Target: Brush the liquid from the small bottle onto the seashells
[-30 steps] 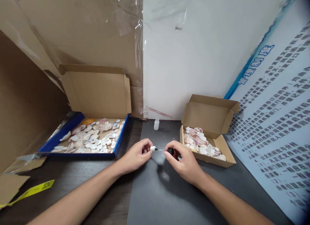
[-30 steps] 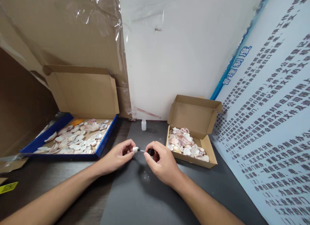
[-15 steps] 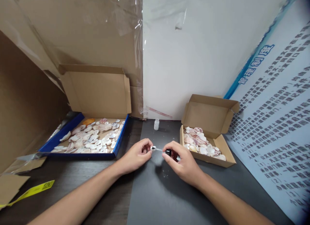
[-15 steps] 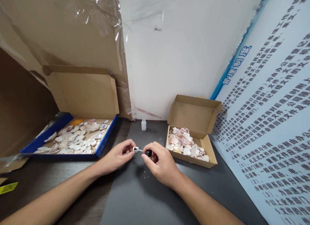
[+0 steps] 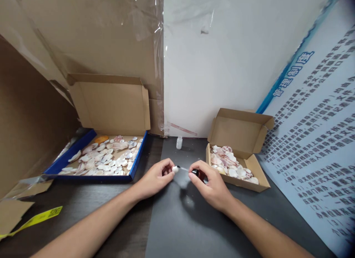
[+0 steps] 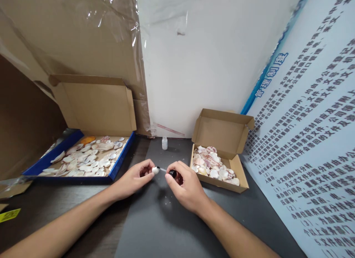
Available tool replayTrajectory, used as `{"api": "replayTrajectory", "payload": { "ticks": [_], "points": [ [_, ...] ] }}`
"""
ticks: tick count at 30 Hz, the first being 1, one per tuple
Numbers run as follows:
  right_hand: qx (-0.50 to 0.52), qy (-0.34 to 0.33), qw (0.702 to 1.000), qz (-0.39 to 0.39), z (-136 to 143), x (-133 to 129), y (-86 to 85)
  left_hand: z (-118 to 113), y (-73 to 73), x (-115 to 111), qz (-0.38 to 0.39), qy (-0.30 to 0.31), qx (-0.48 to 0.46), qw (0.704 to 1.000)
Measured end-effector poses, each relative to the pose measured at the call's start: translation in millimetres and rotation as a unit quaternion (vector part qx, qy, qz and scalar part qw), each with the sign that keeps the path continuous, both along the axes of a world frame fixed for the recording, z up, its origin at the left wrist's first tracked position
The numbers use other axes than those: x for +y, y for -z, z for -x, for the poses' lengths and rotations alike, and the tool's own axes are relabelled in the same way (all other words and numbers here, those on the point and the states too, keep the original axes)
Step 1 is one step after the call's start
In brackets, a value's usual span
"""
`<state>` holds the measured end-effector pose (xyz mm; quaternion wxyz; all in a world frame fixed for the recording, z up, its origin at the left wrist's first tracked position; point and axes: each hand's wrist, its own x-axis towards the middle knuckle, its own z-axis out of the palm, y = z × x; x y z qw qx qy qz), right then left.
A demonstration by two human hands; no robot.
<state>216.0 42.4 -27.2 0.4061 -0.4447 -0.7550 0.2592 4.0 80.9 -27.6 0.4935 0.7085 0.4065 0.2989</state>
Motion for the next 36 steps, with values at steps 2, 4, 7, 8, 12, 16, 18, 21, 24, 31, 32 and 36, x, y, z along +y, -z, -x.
{"api": "replayTrajectory", "payload": {
  "ticks": [2, 4, 7, 8, 12, 16, 18, 21, 24, 31, 32, 36],
  "points": [
    [0.0, -0.011, 1.0, -0.004, 0.1, 0.0, -0.1, 0.0, -0.6, 0.0, 0.0, 0.001, -0.002, 1.0],
    [-0.009, -0.014, 1.0, 0.0, 0.2, -0.1, -0.2, 0.3, -0.1, 0.2, -0.002, 0.0, -0.001, 1.0],
    [-0.015, 0.007, 1.0, 0.005, 0.0, -0.4, -0.3, 0.9, 2.2, 0.9, -0.005, 0.0, 0.003, 1.0],
    [-0.012, 0.01, 1.0, 0.004, -0.1, -0.5, -0.3, 1.2, 3.0, 1.2, -0.007, 0.001, 0.004, 1.0],
    [-0.006, -0.013, 1.0, -0.001, 0.1, -0.8, -0.7, 3.0, 5.3, 2.0, -0.007, 0.009, 0.015, 1.0],
    [-0.013, 0.008, 1.0, 0.008, 0.4, -0.3, -0.7, 4.2, 2.7, 1.5, -0.009, 0.012, 0.026, 1.0],
    [-0.007, 0.016, 1.0, 0.003, 0.5, -0.3, -0.7, 4.2, 0.1, 0.8, -0.006, 0.016, 0.022, 1.0],
    [0.003, -0.001, 1.0, -0.006, 0.6, -0.9, -0.6, 4.0, -2.4, 0.3, 0.003, 0.01, 0.013, 1.0],
    [-0.008, -0.005, 1.0, 0.001, 0.7, -1.1, -0.6, 4.1, -1.5, 0.9, 0.003, 0.008, 0.014, 1.0],
    [-0.003, -0.006, 1.0, -0.003, 0.1, -0.3, -0.8, 5.2, 3.4, 2.0, -0.01, 0.013, 0.028, 0.999],
    [-0.009, -0.009, 1.0, 0.0, 0.1, -0.3, -0.8, 5.3, 3.6, 2.0, -0.014, 0.013, 0.03, 0.999],
    [-0.021, 0.01, 1.0, 0.014, 0.6, -0.2, -0.3, 5.0, 4.1, 2.0, -0.023, 0.018, 0.035, 0.999]
  ]
}}
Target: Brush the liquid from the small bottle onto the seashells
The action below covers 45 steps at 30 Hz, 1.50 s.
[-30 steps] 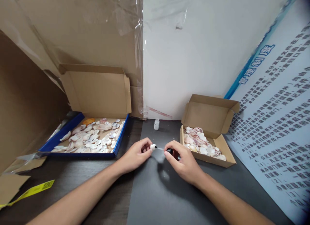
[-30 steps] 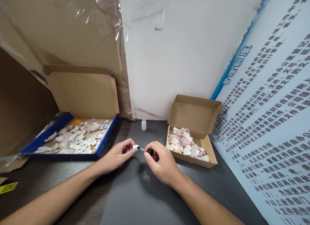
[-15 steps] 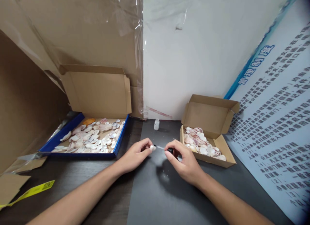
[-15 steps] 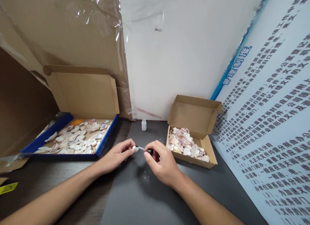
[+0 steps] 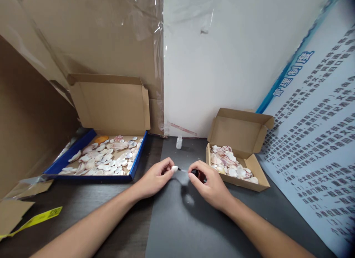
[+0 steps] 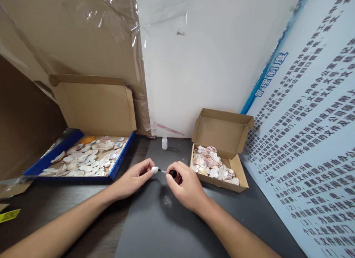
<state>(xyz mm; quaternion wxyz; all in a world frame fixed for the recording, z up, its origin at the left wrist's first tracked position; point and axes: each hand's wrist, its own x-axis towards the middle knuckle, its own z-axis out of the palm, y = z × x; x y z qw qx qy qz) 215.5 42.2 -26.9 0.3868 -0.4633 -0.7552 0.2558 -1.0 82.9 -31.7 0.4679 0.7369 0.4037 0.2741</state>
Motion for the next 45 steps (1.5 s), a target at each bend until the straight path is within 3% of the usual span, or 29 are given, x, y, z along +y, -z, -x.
{"api": "replayTrajectory", "payload": {
  "ticks": [6, 10, 15, 19, 24, 29, 45],
  "points": [
    [0.011, -0.014, 1.0, -0.011, -0.2, 0.5, 0.9, -0.5, 1.2, 0.4, -0.014, 0.004, 0.008, 1.0],
    [0.009, 0.015, 1.0, -0.006, -0.6, 1.2, 0.8, -0.1, 2.9, 0.7, -0.017, 0.005, 0.014, 1.0],
    [0.007, -0.014, 1.0, -0.008, -0.1, 0.8, 0.3, 0.6, 4.5, 1.3, -0.021, 0.006, 0.013, 1.0],
    [0.0, 0.016, 1.0, 0.0, -0.1, 1.0, -0.1, 0.6, 3.7, 1.1, -0.018, 0.006, 0.02, 1.0],
    [0.013, -0.007, 1.0, -0.009, 0.2, 1.1, -1.1, 0.3, 0.2, -0.4, -0.016, 0.004, 0.016, 1.0],
    [0.005, 0.023, 1.0, -0.008, -0.6, 1.5, -0.2, -0.7, 0.1, -0.3, -0.01, 0.007, 0.018, 1.0],
    [0.01, -0.007, 1.0, -0.017, 0.5, 0.3, -0.4, -0.6, -2.5, -1.1, -0.007, 0.004, 0.012, 1.0]
  ]
}}
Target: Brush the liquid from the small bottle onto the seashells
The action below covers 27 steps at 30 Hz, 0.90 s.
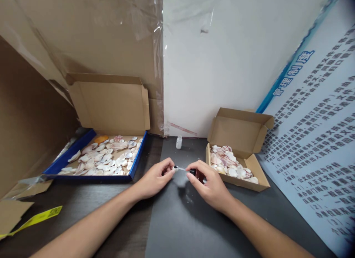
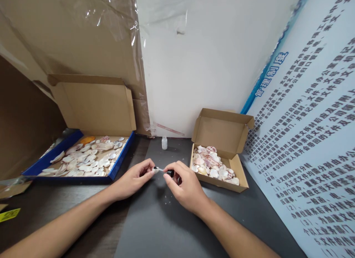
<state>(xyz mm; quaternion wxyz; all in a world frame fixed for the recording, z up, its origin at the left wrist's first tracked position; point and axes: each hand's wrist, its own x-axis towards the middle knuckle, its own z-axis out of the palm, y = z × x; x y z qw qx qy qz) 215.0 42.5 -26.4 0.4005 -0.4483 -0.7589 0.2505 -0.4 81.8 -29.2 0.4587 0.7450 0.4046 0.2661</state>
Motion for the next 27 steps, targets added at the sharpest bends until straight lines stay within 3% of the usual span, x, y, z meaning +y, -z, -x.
{"api": "replayTrajectory", "payload": {
  "ticks": [5, 11, 16, 22, 27],
  "points": [
    [-0.006, 0.026, 1.0, 0.013, -0.3, 0.2, 0.0, -0.1, -0.2, 0.1, 0.0, 0.002, 0.008, 1.0],
    [0.008, -0.002, 1.0, -0.002, -0.5, -0.4, 0.5, -0.5, -0.8, 0.4, 0.0, 0.002, 0.001, 1.0],
    [-0.005, 0.029, 1.0, 0.004, -0.5, 0.4, -0.4, -0.1, -0.3, 0.7, 0.002, 0.002, 0.009, 1.0],
    [-0.001, 0.001, 1.0, -0.004, -0.6, 0.1, 0.2, 0.2, 0.7, 1.0, 0.002, 0.002, 0.0, 1.0],
    [-0.005, 0.031, 0.999, 0.006, -1.0, 0.1, 0.5, 0.0, -0.6, 0.7, 0.005, 0.005, 0.003, 1.0]
  ]
}}
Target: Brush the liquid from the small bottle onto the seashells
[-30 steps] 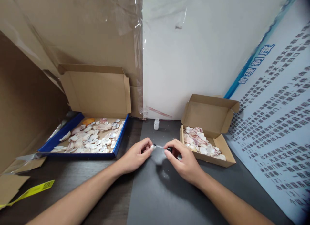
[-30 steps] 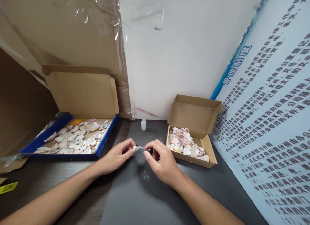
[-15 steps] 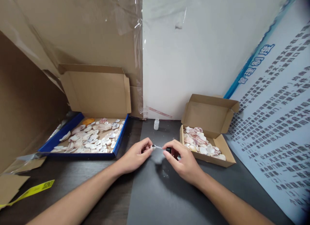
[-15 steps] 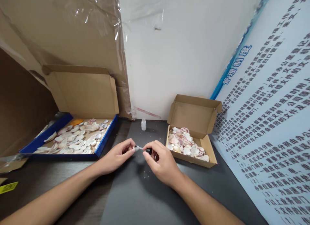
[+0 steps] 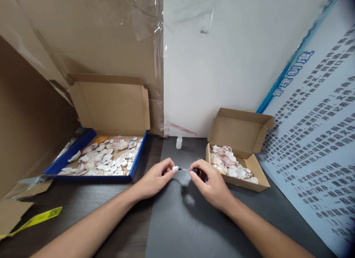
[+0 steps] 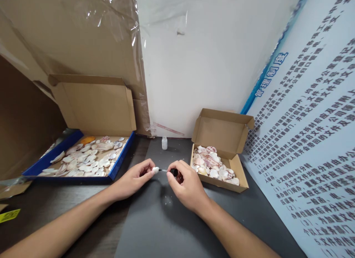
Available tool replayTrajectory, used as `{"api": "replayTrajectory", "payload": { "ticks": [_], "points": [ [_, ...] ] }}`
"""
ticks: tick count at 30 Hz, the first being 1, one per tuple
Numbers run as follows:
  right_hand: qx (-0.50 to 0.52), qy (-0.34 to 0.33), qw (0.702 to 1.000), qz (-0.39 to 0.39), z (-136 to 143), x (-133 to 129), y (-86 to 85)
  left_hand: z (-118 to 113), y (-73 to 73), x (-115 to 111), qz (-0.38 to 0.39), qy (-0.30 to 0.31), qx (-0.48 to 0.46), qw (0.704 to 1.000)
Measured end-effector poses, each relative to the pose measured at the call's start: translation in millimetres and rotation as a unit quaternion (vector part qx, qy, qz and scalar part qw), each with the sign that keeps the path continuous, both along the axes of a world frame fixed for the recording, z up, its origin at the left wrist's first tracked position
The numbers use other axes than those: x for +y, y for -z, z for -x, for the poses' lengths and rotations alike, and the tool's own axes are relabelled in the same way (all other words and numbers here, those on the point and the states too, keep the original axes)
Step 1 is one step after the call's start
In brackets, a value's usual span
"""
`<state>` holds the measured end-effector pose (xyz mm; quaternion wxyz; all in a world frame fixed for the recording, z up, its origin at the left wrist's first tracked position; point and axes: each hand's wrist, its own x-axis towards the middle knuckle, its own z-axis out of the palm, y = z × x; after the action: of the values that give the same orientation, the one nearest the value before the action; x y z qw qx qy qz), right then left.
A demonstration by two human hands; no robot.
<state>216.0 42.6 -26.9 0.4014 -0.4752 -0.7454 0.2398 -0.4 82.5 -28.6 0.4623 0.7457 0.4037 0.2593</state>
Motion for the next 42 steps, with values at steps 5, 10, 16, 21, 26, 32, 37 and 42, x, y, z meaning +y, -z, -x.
{"api": "replayTrajectory", "payload": {
  "ticks": [5, 10, 16, 21, 26, 32, 37, 42],
  "points": [
    [0.008, -0.027, 1.0, -0.013, 0.6, 0.1, -0.4, -0.2, -0.5, -0.2, 0.001, -0.003, -0.008, 1.0],
    [0.003, 0.001, 1.0, -0.012, 0.8, 0.7, -0.7, 0.3, 0.7, 0.0, 0.001, 0.001, 0.004, 1.0],
    [0.002, -0.031, 0.999, -0.01, 0.4, 0.2, -0.4, 0.0, -0.1, -0.7, 0.0, -0.001, -0.006, 1.0],
    [0.004, -0.01, 1.0, -0.008, 0.7, -0.1, -0.4, -0.4, 0.2, -0.7, 0.005, -0.001, -0.004, 1.0],
    [-0.004, -0.028, 1.0, 0.0, 1.1, -0.2, -2.0, -0.3, 1.1, -0.5, 0.001, 0.0, -0.004, 1.0],
    [0.011, -0.02, 1.0, 0.004, 0.2, 0.1, -1.0, -0.1, 4.4, 0.5, -0.005, -0.002, -0.004, 1.0],
    [-0.004, -0.021, 1.0, 0.011, 0.6, 0.7, -1.0, 0.2, 7.6, 1.2, -0.001, -0.002, -0.015, 1.0],
    [0.01, -0.022, 1.0, 0.001, 0.1, 0.4, -0.8, -1.3, 4.8, -0.1, 0.001, -0.011, -0.036, 0.999]
  ]
}}
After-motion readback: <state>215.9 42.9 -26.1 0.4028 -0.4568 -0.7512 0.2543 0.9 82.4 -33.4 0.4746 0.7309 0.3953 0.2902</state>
